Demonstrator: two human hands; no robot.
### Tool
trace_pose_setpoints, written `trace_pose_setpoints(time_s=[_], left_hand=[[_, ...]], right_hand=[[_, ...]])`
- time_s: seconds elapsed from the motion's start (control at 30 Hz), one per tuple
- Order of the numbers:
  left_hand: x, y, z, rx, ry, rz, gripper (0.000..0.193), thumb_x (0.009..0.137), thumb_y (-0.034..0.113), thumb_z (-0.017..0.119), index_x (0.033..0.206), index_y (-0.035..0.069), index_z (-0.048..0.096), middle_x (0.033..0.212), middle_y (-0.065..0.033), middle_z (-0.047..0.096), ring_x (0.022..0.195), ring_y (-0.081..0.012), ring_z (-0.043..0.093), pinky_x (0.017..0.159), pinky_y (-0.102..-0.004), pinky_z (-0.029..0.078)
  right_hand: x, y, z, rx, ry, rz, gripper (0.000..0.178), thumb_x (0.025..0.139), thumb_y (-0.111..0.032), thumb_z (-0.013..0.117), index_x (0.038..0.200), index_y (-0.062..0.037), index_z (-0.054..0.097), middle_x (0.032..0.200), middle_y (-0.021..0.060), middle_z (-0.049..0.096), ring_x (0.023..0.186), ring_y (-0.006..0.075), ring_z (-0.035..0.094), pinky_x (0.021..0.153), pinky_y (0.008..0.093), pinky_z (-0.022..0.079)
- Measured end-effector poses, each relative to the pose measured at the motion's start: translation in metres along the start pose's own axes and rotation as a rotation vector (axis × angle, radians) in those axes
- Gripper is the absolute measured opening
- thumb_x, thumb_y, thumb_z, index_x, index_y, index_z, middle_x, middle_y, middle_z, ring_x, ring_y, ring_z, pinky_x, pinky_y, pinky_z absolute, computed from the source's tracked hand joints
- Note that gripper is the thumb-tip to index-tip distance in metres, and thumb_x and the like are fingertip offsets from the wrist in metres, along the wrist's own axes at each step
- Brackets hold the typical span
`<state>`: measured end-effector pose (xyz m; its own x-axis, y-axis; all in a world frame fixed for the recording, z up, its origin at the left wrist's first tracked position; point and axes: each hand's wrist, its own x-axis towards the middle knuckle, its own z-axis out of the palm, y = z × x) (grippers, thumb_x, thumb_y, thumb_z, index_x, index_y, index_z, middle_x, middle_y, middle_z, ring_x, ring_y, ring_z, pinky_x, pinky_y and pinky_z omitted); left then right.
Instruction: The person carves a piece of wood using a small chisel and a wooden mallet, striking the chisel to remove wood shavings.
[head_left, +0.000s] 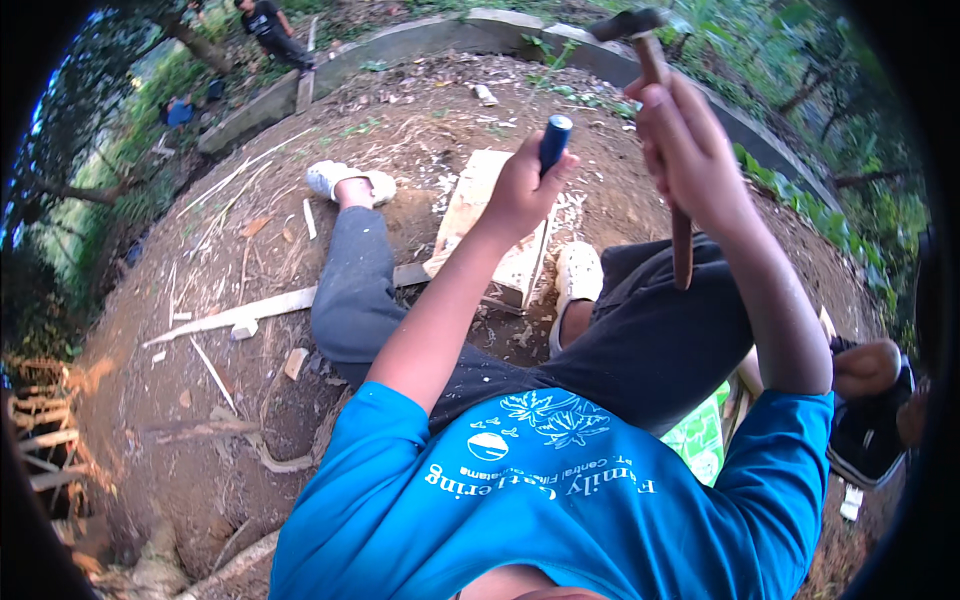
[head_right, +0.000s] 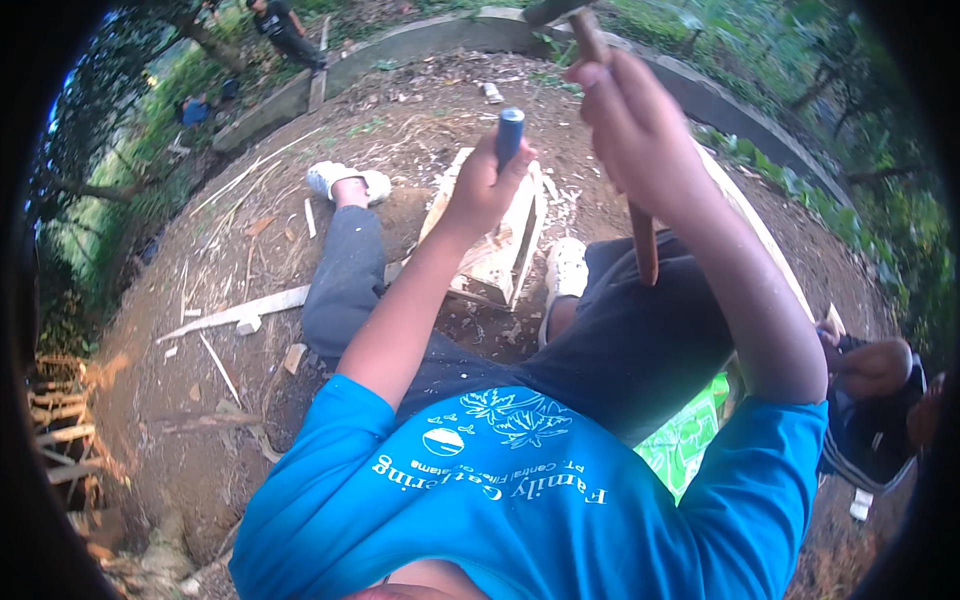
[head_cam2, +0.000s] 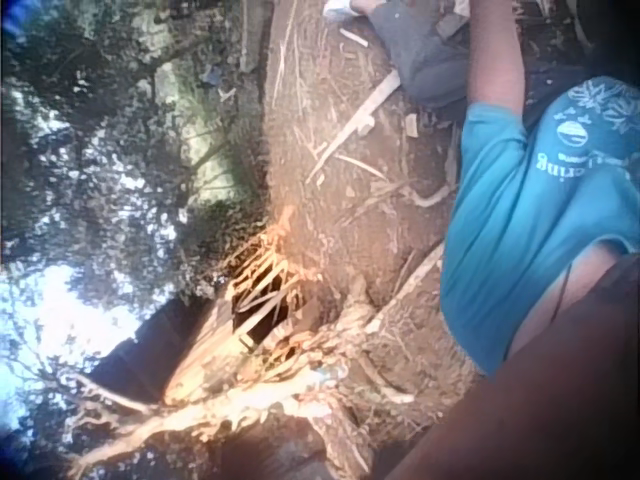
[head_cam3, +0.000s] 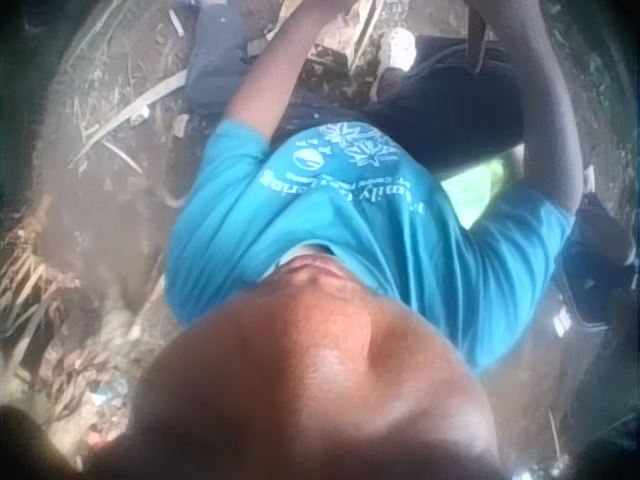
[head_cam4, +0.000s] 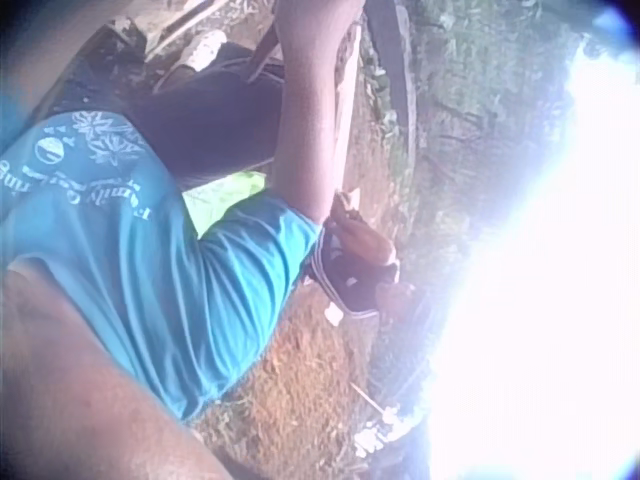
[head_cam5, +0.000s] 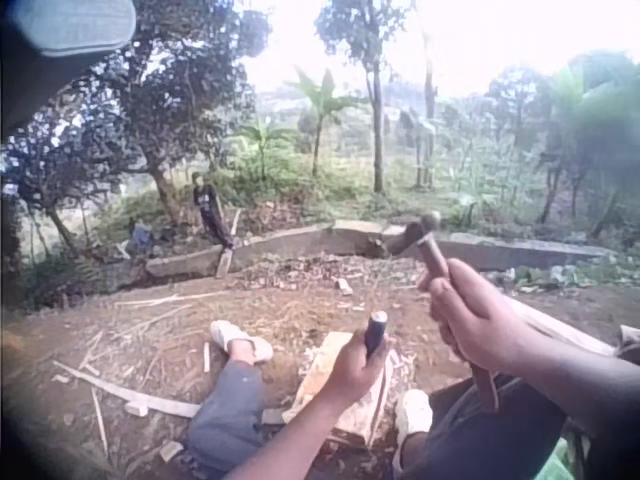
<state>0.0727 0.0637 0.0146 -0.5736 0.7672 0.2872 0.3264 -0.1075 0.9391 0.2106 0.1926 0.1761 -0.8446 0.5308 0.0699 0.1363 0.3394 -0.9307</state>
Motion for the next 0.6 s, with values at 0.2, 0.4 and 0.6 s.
trace_pose_setpoints(time_s=[0.2, 0.4, 0.6], left_hand=[[-0.002, 0.000, 0.009, -0.013, 0.038, 0.074, 0.028, 0.104, 0.033, 0.064, 0.101, 0.006, 0.055, 0.079, -0.0069, 0.058, 0.073, -0.0166, 0.057, 0.071, -0.0337, 0.048], [0.004, -0.004, 0.007, 0.008, -0.049, 0.021, 0.030, 0.104, 0.033, 0.064, 0.101, 0.005, 0.056, 0.080, -0.0073, 0.059, 0.073, -0.0189, 0.059, 0.072, -0.0351, 0.048], [0.003, -0.005, 0.008, 0.015, -0.055, 0.047, 0.031, 0.104, 0.035, 0.063, 0.101, 0.005, 0.056, 0.078, -0.0066, 0.058, 0.073, -0.0186, 0.058, 0.071, -0.0343, 0.048]], right_hand=[[-0.024, 0.000, -0.016, -0.229, -0.139, -0.158, 0.031, 0.112, -0.028, 0.046, 0.130, -0.0057, 0.058, 0.078, -0.0070, 0.045, 0.061, 0.0007, 0.040, 0.054, 0.0199, 0.032], [-0.006, 0.017, -0.018, -0.686, -0.229, -0.320, 0.028, 0.111, -0.025, 0.050, 0.122, -0.0020, 0.062, 0.081, 0.0045, 0.054, 0.071, 0.0114, 0.054, 0.065, 0.0288, 0.046], [-0.006, 0.008, -0.019, -0.435, 0.077, -0.422, 0.027, 0.110, -0.025, 0.052, 0.117, -0.0006, 0.061, 0.080, 0.0077, 0.055, 0.076, 0.0156, 0.055, 0.072, 0.0329, 0.048]])
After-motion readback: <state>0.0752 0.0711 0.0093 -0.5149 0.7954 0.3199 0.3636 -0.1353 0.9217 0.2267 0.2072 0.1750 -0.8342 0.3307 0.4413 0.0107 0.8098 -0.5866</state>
